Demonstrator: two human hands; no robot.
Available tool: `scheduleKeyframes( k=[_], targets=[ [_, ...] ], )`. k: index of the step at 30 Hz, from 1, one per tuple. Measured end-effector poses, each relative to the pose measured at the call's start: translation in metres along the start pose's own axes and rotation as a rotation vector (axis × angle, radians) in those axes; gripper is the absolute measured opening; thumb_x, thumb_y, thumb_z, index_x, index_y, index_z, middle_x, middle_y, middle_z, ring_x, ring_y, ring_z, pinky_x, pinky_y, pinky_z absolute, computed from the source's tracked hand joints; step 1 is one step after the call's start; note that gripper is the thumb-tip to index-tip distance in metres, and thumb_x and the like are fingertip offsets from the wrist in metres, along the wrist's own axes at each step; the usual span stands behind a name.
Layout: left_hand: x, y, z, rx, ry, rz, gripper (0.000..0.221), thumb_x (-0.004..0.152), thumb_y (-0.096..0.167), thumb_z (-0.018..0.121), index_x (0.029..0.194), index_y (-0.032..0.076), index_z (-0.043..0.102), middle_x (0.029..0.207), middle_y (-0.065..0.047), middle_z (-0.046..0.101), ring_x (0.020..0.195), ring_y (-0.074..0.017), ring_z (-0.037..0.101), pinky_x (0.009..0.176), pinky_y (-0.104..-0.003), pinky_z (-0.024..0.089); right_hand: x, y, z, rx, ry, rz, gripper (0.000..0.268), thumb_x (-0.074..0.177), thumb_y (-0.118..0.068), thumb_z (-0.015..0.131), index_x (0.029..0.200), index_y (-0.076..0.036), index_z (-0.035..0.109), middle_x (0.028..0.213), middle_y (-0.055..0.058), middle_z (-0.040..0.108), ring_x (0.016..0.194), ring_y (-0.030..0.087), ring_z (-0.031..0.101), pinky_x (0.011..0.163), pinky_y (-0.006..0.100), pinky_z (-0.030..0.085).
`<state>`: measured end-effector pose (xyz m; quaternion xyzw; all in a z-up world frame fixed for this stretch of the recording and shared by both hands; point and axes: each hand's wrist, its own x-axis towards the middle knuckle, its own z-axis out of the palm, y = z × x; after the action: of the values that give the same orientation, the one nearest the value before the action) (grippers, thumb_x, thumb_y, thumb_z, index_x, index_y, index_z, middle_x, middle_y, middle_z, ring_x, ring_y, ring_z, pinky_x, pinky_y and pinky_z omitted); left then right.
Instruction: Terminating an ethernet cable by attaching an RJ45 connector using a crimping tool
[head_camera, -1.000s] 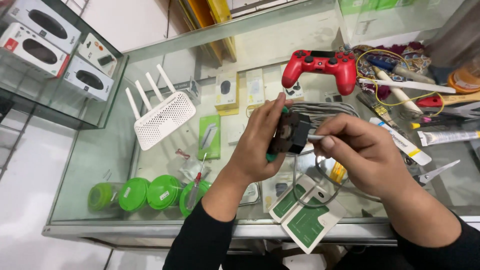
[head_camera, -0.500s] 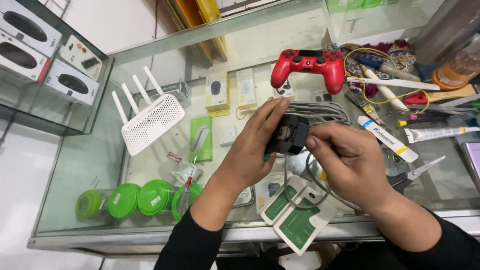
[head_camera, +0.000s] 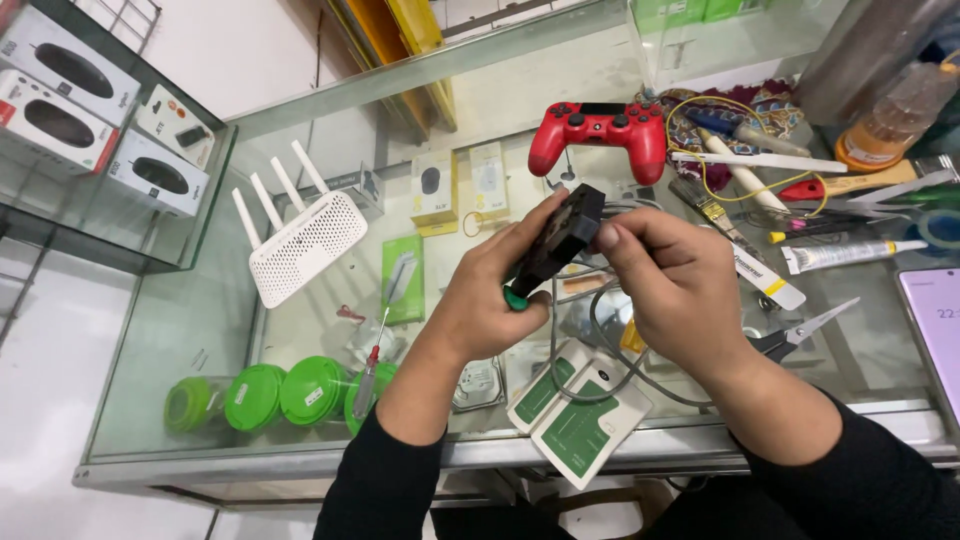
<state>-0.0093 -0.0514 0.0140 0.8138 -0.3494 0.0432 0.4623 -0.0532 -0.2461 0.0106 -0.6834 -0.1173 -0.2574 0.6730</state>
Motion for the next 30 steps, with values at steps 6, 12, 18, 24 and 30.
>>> scheduleKeyframes(
  k=[6, 12, 18, 24, 30],
  targets=[
    [-0.001, -0.021, 0.009, 0.092, 0.121, -0.013, 0.060, 0.064, 0.015, 0.078, 0.123, 0.014, 0.068, 0.075, -0.007, 0.068, 0.067, -0.0282, 0.069, 0.061, -0.037, 0.054, 0.003, 0.000, 0.002, 0.002, -0.004, 0.025, 0.023, 0.103, -0.005, 0.064, 0.081, -0.002, 0.070, 0.046, 0.002, 0.040, 0.051, 0.010, 0.033, 0.050, 0.024, 0.034],
    [-0.003, -0.015, 0.008, 0.209, 0.136, -0.081, 0.031, 0.069, 0.026, 0.079, 0.096, 0.018, 0.068, 0.059, -0.005, 0.063, 0.057, -0.0290, 0.068, 0.054, -0.036, 0.052, 0.001, -0.002, 0.006, 0.079, 0.003, 0.100, 0.022, 0.105, -0.004, 0.061, 0.085, -0.001, 0.070, 0.048, 0.000, 0.038, 0.052, 0.008, 0.031, 0.051, 0.020, 0.030],
    [-0.004, -0.013, 0.014, 0.187, 0.167, -0.127, 0.021, 0.071, 0.027, 0.077, 0.086, 0.016, 0.066, 0.050, -0.001, 0.060, 0.049, -0.0229, 0.067, 0.050, -0.030, 0.050, -0.001, 0.008, 0.007, 0.110, 0.012, 0.133, 0.023, 0.105, -0.004, 0.060, 0.085, 0.001, 0.069, 0.047, 0.000, 0.038, 0.050, 0.008, 0.031, 0.049, 0.019, 0.030],
    [-0.003, -0.012, 0.013, 0.232, 0.160, -0.159, 0.025, 0.071, 0.027, 0.074, 0.091, 0.013, 0.067, 0.054, -0.008, 0.061, 0.052, -0.0305, 0.067, 0.053, -0.035, 0.052, 0.000, 0.011, 0.007, 0.122, -0.009, 0.133, 0.025, 0.106, -0.005, 0.058, 0.084, 0.001, 0.068, 0.046, 0.001, 0.039, 0.049, 0.009, 0.031, 0.048, 0.021, 0.030],
    [0.000, -0.006, 0.008, 0.243, 0.055, -0.183, 0.038, 0.071, 0.033, 0.075, 0.103, 0.014, 0.067, 0.066, -0.010, 0.067, 0.068, -0.0365, 0.072, 0.062, -0.045, 0.056, 0.004, 0.011, 0.006, 0.110, -0.041, 0.111, 0.024, 0.106, -0.004, 0.058, 0.085, 0.002, 0.069, 0.047, 0.001, 0.039, 0.051, 0.009, 0.031, 0.049, 0.021, 0.031]
  ],
)
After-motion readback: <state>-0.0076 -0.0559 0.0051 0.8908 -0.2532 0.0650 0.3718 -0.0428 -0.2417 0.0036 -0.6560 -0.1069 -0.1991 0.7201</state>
